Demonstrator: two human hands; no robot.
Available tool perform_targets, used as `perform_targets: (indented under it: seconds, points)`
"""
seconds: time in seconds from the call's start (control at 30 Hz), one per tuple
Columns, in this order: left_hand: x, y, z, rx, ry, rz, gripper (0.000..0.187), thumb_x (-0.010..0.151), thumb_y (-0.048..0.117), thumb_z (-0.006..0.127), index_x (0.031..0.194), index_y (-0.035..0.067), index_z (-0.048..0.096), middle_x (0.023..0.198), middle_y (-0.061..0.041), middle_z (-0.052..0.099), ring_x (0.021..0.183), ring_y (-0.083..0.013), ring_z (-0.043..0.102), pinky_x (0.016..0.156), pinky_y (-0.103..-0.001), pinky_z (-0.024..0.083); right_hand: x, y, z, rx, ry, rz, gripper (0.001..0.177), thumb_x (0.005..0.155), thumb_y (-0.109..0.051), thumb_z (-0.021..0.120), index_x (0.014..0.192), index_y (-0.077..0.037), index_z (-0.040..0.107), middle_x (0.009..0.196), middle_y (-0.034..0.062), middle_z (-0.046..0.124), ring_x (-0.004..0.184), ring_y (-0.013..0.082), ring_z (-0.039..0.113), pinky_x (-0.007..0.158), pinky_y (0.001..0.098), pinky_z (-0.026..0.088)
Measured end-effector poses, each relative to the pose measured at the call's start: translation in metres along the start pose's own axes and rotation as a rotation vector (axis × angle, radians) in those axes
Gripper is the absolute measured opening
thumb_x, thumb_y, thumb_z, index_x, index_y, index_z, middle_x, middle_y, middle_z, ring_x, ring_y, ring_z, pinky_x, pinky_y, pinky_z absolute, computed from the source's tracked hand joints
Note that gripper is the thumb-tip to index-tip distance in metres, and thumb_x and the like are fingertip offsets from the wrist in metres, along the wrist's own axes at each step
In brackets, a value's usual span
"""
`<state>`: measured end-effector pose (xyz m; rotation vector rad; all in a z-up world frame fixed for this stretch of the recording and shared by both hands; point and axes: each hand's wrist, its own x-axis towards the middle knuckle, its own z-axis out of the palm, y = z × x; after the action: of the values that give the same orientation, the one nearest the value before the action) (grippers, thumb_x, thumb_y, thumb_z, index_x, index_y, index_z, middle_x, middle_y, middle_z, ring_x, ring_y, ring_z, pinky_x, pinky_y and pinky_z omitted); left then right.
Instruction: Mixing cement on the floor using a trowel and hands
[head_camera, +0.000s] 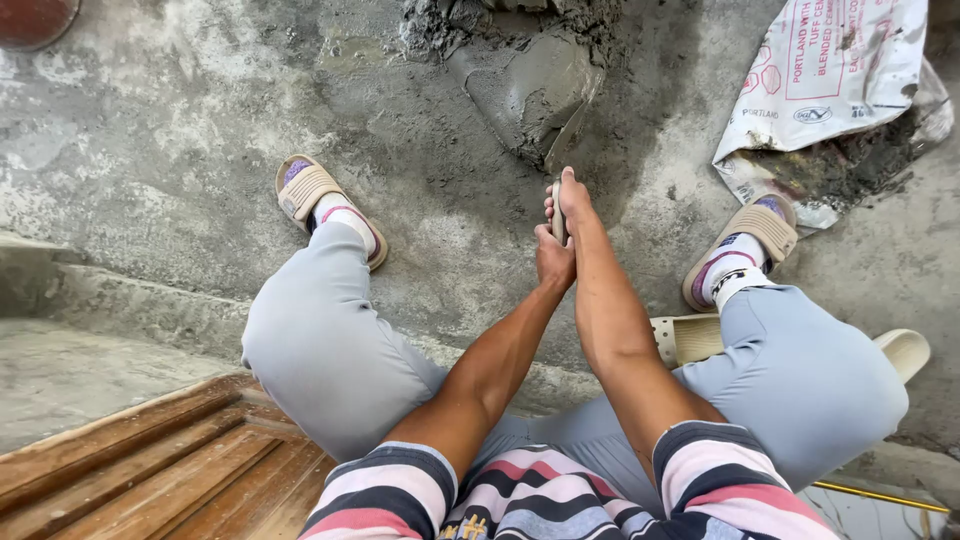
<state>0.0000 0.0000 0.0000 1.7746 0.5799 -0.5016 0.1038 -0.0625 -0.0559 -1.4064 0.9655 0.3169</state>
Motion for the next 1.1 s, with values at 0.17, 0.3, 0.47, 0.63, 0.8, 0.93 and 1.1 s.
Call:
perform_targets:
  seconds: [0.17,0.3,0.47,0.63,0.8,0.93,1.1]
  points:
    - [-0.005,0.013,-0.009,0.011,0.049,0.011,0.04,0.08,0.019,0.059,0.115,0.012,0.04,0.101,-0.026,0.062,0.099,-0.0399,0.06,0.085,-0.05,0.047,-0.018,-0.012,0.01,0.026,0.004,-0.007,0.054,0.09,-0.046,0.028,0.075,-0.005,0.059,0.05,0.0071,0.054,0.035,0.0169,0.052,0.036,0.0327,0.045]
    - [-0.012,0.03,-0.017,-0.12,0.073,0.056,0.04,0.079,0.016,0.058,0.115,0.01,0.043,0.103,-0.029,0.06,0.102,-0.0439,0.057,0.087,-0.053,0.045,-0.031,-0.03,0.018,-0.008,-0.003,-0.055,0.052,0.091,-0.043,0.028,0.076,-0.005,0.058,0.051,0.0075,0.053,0.036,0.0165,0.053,0.037,0.0315,0.046]
    - [0.006,0.036,-0.017,-0.296,0.166,0.155,0.04,0.078,0.021,0.06,0.113,0.012,0.044,0.092,-0.025,0.062,0.09,-0.0396,0.062,0.077,-0.049,0.047,-0.044,-0.059,0.039,-0.094,-0.088,-0.222,0.055,0.09,-0.048,0.03,0.075,-0.004,0.06,0.049,0.0082,0.054,0.034,0.0169,0.053,0.036,0.0282,0.047]
    - [0.011,0.048,-0.015,-0.272,0.136,0.221,0.041,0.079,0.016,0.059,0.116,0.01,0.043,0.089,-0.028,0.061,0.087,-0.0435,0.061,0.074,-0.052,0.044,-0.048,-0.074,0.03,-0.105,-0.062,-0.331,0.059,0.09,-0.048,0.028,0.079,-0.001,0.061,0.049,0.0096,0.054,0.035,0.0166,0.054,0.037,0.027,0.048]
    - [0.004,0.042,0.001,-0.056,-0.067,0.116,0.041,0.079,0.018,0.058,0.115,0.009,0.042,0.097,-0.027,0.063,0.095,-0.0414,0.061,0.081,-0.051,0.046,-0.008,-0.048,-0.01,0.011,0.119,-0.11,0.056,0.089,-0.047,0.027,0.073,-0.004,0.06,0.049,0.0067,0.054,0.034,0.0162,0.051,0.034,0.0292,0.045]
    - [0.01,0.028,0.01,-0.037,-0.097,0.069,0.043,0.079,0.019,0.058,0.117,0.009,0.041,0.099,-0.028,0.062,0.098,-0.042,0.059,0.083,-0.052,0.045,-0.006,-0.037,-0.014,-0.02,0.136,-0.058,0.053,0.09,-0.044,0.027,0.073,-0.004,0.059,0.051,0.0069,0.053,0.036,0.0153,0.051,0.035,0.0294,0.045]
    - [0.029,0.009,0.009,0.004,-0.104,0.043,0.042,0.081,0.02,0.058,0.116,0.008,0.039,0.101,-0.027,0.061,0.099,-0.0406,0.06,0.084,-0.051,0.046,0.014,-0.02,-0.003,0.021,0.109,0.021,0.055,0.089,-0.046,0.029,0.072,-0.003,0.059,0.049,0.0076,0.052,0.034,0.0167,0.05,0.034,0.0313,0.043]
